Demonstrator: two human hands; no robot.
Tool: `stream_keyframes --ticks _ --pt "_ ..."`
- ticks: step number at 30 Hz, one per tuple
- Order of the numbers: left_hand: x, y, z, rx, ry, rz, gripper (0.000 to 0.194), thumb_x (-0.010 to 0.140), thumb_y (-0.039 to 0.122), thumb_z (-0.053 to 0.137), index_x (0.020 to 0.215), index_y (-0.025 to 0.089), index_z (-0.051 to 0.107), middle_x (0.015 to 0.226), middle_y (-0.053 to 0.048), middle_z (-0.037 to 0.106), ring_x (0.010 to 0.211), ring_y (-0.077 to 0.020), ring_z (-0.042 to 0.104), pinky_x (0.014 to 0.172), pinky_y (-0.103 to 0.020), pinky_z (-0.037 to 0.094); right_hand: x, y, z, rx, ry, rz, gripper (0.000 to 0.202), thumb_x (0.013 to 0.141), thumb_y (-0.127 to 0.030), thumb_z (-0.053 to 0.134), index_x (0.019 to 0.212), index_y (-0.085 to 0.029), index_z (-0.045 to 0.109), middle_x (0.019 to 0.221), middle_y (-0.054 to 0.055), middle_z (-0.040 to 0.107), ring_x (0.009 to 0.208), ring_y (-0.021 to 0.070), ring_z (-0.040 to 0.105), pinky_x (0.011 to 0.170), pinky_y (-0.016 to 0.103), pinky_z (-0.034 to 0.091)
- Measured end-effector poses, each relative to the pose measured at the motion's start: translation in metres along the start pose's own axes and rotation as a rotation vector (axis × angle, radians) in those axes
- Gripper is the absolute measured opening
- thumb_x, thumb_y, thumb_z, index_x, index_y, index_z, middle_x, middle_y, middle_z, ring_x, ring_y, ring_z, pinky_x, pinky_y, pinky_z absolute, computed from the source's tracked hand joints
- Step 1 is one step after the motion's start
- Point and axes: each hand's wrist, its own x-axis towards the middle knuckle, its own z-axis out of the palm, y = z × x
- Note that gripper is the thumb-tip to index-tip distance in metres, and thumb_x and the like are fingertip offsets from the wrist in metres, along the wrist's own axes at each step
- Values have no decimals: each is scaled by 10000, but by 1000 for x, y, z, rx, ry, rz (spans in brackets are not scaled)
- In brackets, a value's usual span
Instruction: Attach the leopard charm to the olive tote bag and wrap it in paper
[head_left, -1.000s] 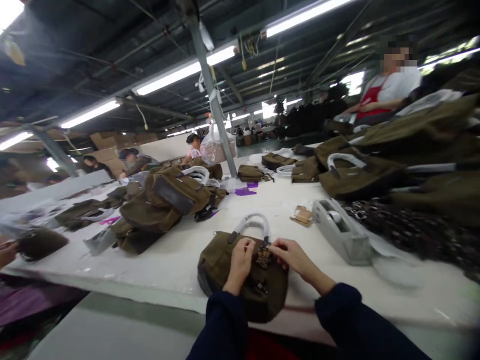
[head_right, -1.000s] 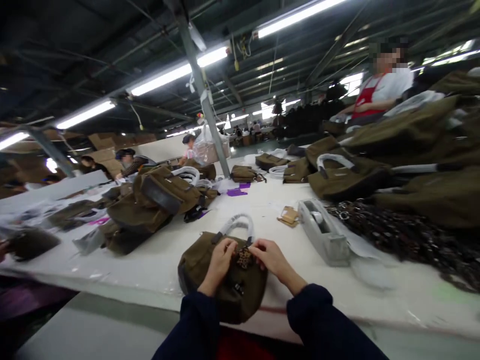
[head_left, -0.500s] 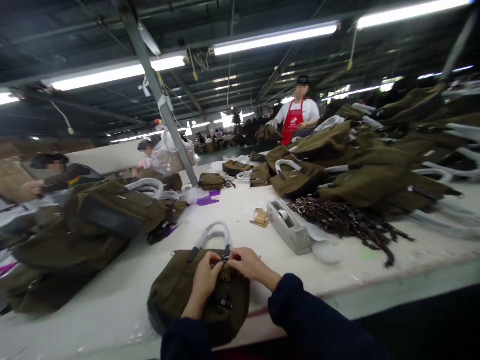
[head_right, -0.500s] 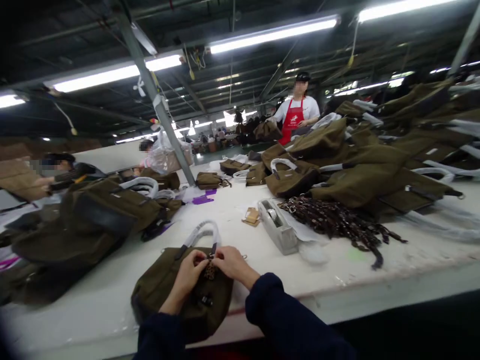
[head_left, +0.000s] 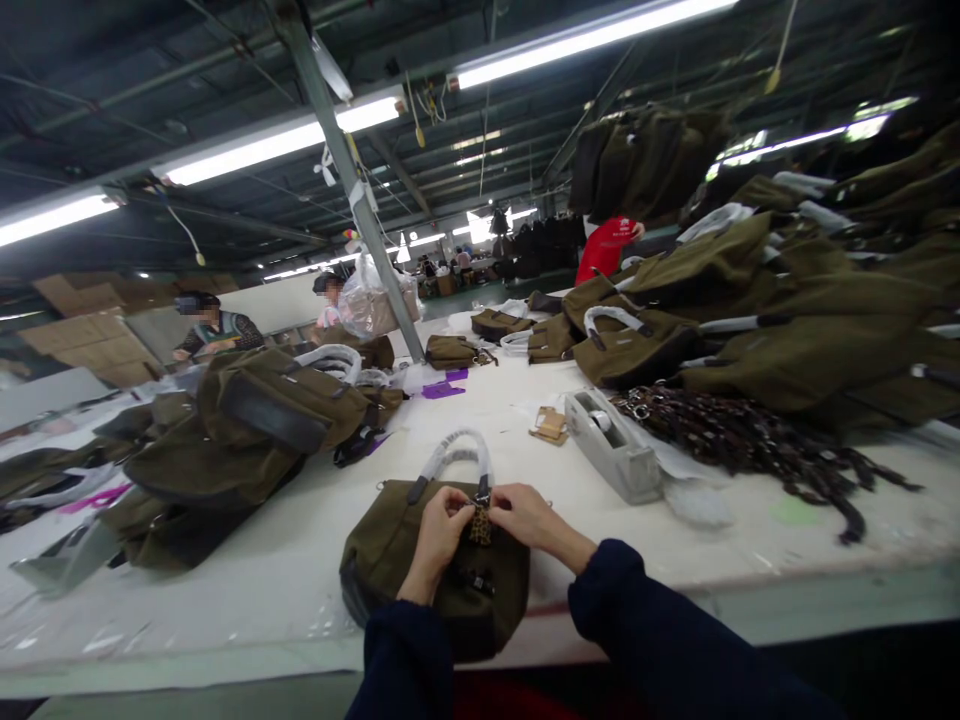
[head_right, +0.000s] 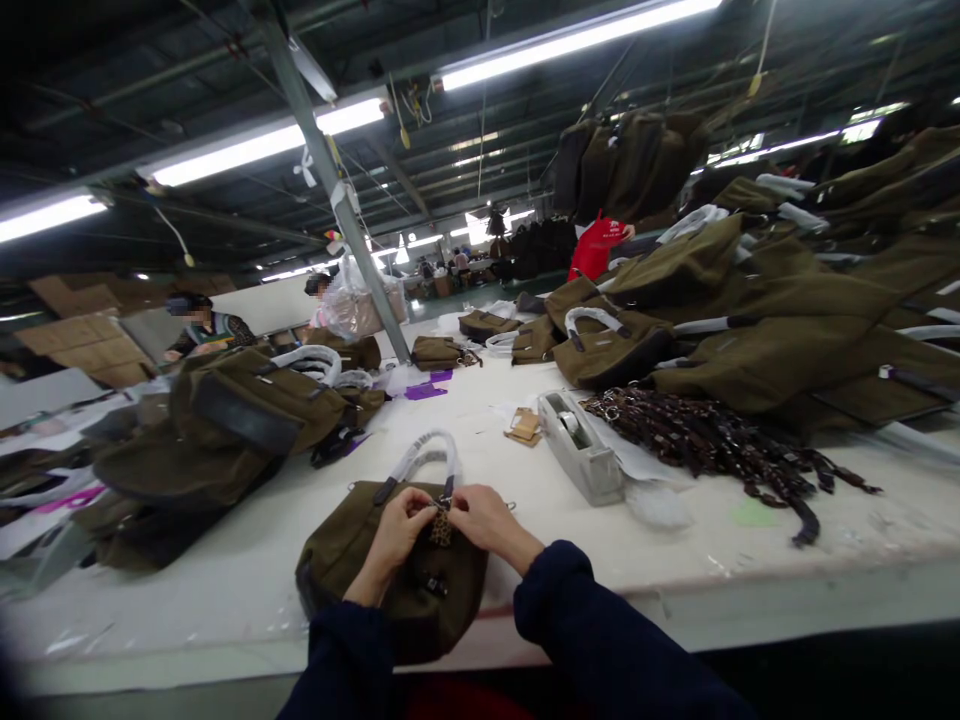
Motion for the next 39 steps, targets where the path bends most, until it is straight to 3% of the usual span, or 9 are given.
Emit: stream_keyframes --ticks 16,22,26,33,36,39 --pt "2 -5 2 22 -19 22 115 676 219 644 757 157 594 659 25 582 587 -118 480 581 -242 387 6 -3 6 -98 38 45 132 775 -201 526 667 -166 593 684 23 633 666 139 530 606 239 298" --pt "-3 3 -3 108 -52 57 58 736 155 600 788 146 624 720 0 622 666 -133 546 649 -248 438 10 -7 7 -121 -21 -55 110 821 -186 524 724 -170 573 745 58 644 708 178 540 644 270 301" --pt "3 0 -9 228 -122 46 309 798 76 495 1024 151 692 818 -28 706 742 -142 616 720 -245 497 23 15 17 -229 -82 -100 150 885 -239 484 753 -194 537 739 63 644 690 203 559 655 298 329" --pt "23 -11 -9 420 -233 26 155 778 190 639 885 183 752 895 -50 739 865 -193 637 844 -291 508 46 52 33 -215 -176 -85 169 889 -324 468 777 -237 559 764 95 668 689 240 612 643 356 370" --pt "18 -8 -10 462 -222 34 179 795 224 626 929 207 742 911 -36 733 870 -189 634 850 -292 505 44 56 31 -153 -155 -89 194 875 -377 464 774 -237 552 768 115 668 685 258 618 660 389 400" --pt "10 2 -18 506 -176 85 182 811 269 622 951 245 736 934 -18 716 906 -190 622 879 -296 490 40 50 21 26 -143 -30 277 858 -485 470 957 -249 576 718 103 646 627 258 607 609 385 429"
